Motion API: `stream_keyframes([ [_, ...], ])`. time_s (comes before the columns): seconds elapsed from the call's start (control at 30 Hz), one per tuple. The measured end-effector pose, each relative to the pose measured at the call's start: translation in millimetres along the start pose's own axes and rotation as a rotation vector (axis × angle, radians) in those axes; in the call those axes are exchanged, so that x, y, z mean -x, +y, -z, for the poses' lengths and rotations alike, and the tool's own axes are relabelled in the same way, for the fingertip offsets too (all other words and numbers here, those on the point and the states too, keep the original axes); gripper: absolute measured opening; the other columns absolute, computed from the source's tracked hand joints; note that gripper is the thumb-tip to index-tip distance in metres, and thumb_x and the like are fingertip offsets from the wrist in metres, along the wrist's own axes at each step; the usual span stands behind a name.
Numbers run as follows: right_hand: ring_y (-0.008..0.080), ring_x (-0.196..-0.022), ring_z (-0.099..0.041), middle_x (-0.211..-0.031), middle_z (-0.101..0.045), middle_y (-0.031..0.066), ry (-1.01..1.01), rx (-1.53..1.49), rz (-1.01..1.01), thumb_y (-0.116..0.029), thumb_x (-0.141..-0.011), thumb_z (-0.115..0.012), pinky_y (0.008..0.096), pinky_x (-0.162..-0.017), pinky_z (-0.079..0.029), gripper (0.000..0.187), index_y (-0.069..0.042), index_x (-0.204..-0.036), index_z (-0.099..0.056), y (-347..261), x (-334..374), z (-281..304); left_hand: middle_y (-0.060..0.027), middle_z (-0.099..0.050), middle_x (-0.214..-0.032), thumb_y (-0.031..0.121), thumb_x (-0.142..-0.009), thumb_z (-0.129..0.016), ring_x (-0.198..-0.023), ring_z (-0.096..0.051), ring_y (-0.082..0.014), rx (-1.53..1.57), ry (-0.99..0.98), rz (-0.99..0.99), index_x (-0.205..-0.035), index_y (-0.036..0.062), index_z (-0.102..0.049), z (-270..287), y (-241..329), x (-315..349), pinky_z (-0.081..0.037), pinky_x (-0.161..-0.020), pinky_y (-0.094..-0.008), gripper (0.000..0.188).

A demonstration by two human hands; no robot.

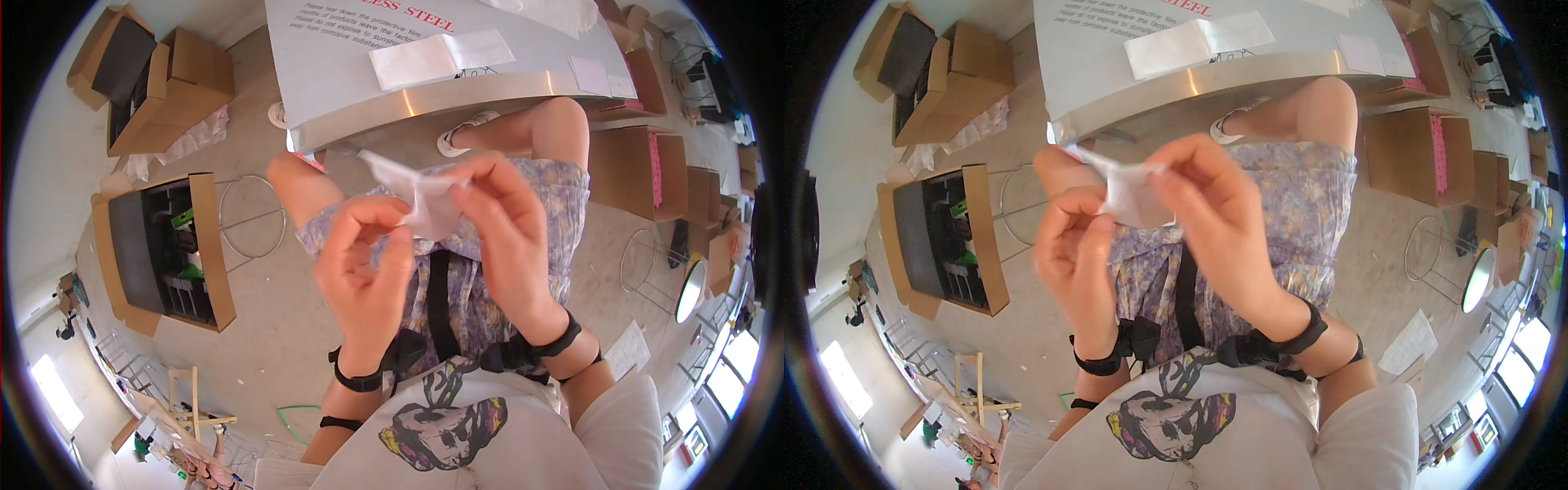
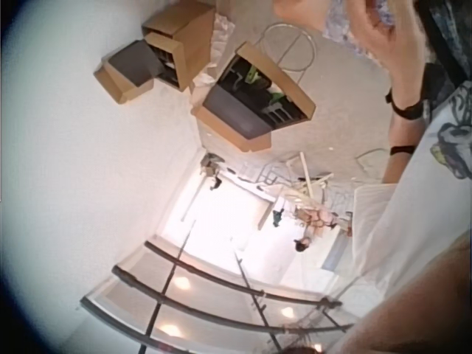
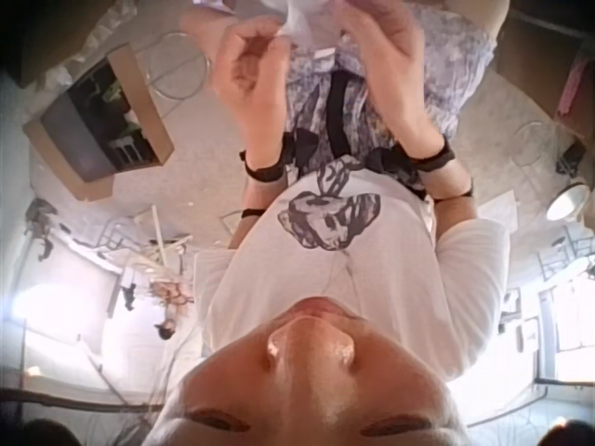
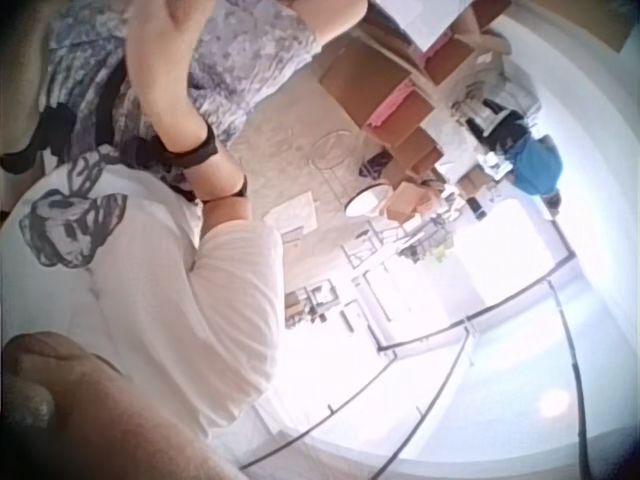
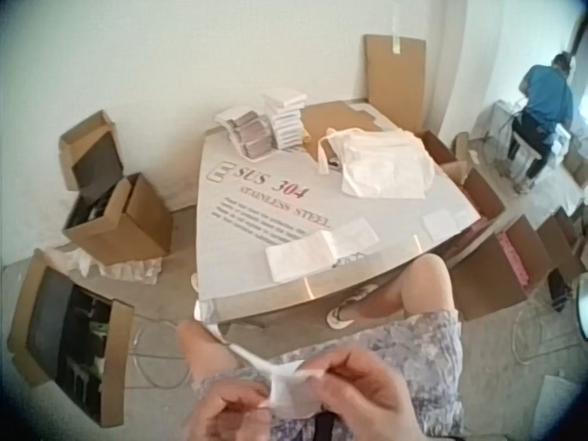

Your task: Folding and assembling small white paper boxes or inserts on a stainless steel table.

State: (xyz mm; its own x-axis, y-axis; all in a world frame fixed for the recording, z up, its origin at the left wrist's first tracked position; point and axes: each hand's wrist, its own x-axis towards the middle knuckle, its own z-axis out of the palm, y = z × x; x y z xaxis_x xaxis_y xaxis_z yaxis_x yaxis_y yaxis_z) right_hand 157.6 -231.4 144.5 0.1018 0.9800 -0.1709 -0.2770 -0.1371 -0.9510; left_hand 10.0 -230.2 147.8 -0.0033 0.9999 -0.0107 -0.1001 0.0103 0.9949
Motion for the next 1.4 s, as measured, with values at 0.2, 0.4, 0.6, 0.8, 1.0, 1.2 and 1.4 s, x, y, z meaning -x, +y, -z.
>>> stream_keyframes([
  [0.2,0.0243,-0.118,-0.057,-0.126,-0.060,0.0131,0.180,-0.749,-0.313,-0.019,-0.099,-0.045,0.0440,-0.102,-0.044,0.033,0.001,-0.125,-0.051,11,-32,5,-0.0114,-0.060,-0.122,0.019,-0.092,-0.050,-0.117,-0.055,-0.0207,0.717,0.153,0.274,-0.121,-0.0014,-0.054,16,-17,-26,-0.043,-0.101,-0.0387,0.036],
  [0.4,0.0276,-0.123,-0.053,-0.129,-0.058,0.0114,0.011,-1.089,-0.443,-0.022,-0.099,-0.044,0.0458,-0.106,-0.040,0.037,0.000,-0.128,-0.050,32,-73,-43,-0.0155,-0.054,-0.138,0.022,-0.094,-0.048,-0.130,-0.049,-0.0275,0.988,0.266,0.273,-0.138,-0.0040,-0.046,51,-29,-61,-0.036,-0.113,-0.0444,0.051],
  [0.6,0.0276,-0.127,-0.050,-0.133,-0.056,0.0130,0.061,-1.265,-0.464,-0.020,-0.099,-0.039,0.0487,-0.111,-0.036,0.037,0.003,-0.126,-0.051,14,-132,-100,-0.0145,-0.052,-0.139,0.021,-0.093,-0.048,-0.131,-0.047,-0.0279,0.750,0.355,-0.015,-0.133,-0.0053,-0.048,31,9,-124,-0.029,-0.117,-0.0440,0.048],
  [0.8,0.0281,-0.127,-0.049,-0.128,-0.057,0.0123,0.337,-1.131,-0.355,-0.018,-0.100,-0.039,0.0488,-0.113,-0.033,0.033,0.003,-0.124,-0.051,54,-179,-57,-0.0093,-0.057,-0.129,0.019,-0.092,-0.050,-0.124,-0.051,-0.0228,0.828,0.246,0.180,-0.122,0.0000,-0.053,7,-72,-176,-0.035,-0.112,-0.0406,0.036],
  [1.0,0.0251,-0.121,-0.052,-0.125,-0.056,0.0113,0.559,-0.828,-0.284,-0.015,-0.100,-0.046,0.0431,-0.109,-0.037,0.030,0.002,-0.124,-0.048,107,-191,4,-0.0080,-0.061,-0.122,0.017,-0.091,-0.053,-0.117,-0.055,-0.0201,0.758,0.454,0.256,-0.117,-0.0005,-0.056,25,-141,-190,-0.042,-0.105,-0.0367,0.031],
  [1.2,0.0150,-0.104,-0.056,-0.118,-0.057,0.0110,0.462,-0.145,-0.231,-0.010,-0.096,-0.058,0.0308,-0.088,-0.047,0.028,0.002,-0.119,-0.048,90,-188,23,-0.0106,-0.066,-0.104,0.018,-0.090,-0.059,-0.102,-0.061,-0.0236,-0.821,0.518,0.332,-0.104,0.0004,-0.062,46,-112,-182,-0.045,-0.092,-0.0375,0.023],
  [1.4,0.0136,-0.081,-0.061,-0.098,-0.066,0.0078,0.435,0.419,-0.103,-0.008,-0.092,-0.064,0.0282,-0.063,-0.048,0.026,-0.003,-0.115,-0.053,90,-204,47,-0.0130,-0.069,-0.096,0.026,-0.085,-0.069,-0.090,-0.064,-0.0307,-1.569,0.285,-0.010,-0.103,0.0021,-0.065,63,-137,-172,-0.049,-0.077,-0.0387,0.031],
])
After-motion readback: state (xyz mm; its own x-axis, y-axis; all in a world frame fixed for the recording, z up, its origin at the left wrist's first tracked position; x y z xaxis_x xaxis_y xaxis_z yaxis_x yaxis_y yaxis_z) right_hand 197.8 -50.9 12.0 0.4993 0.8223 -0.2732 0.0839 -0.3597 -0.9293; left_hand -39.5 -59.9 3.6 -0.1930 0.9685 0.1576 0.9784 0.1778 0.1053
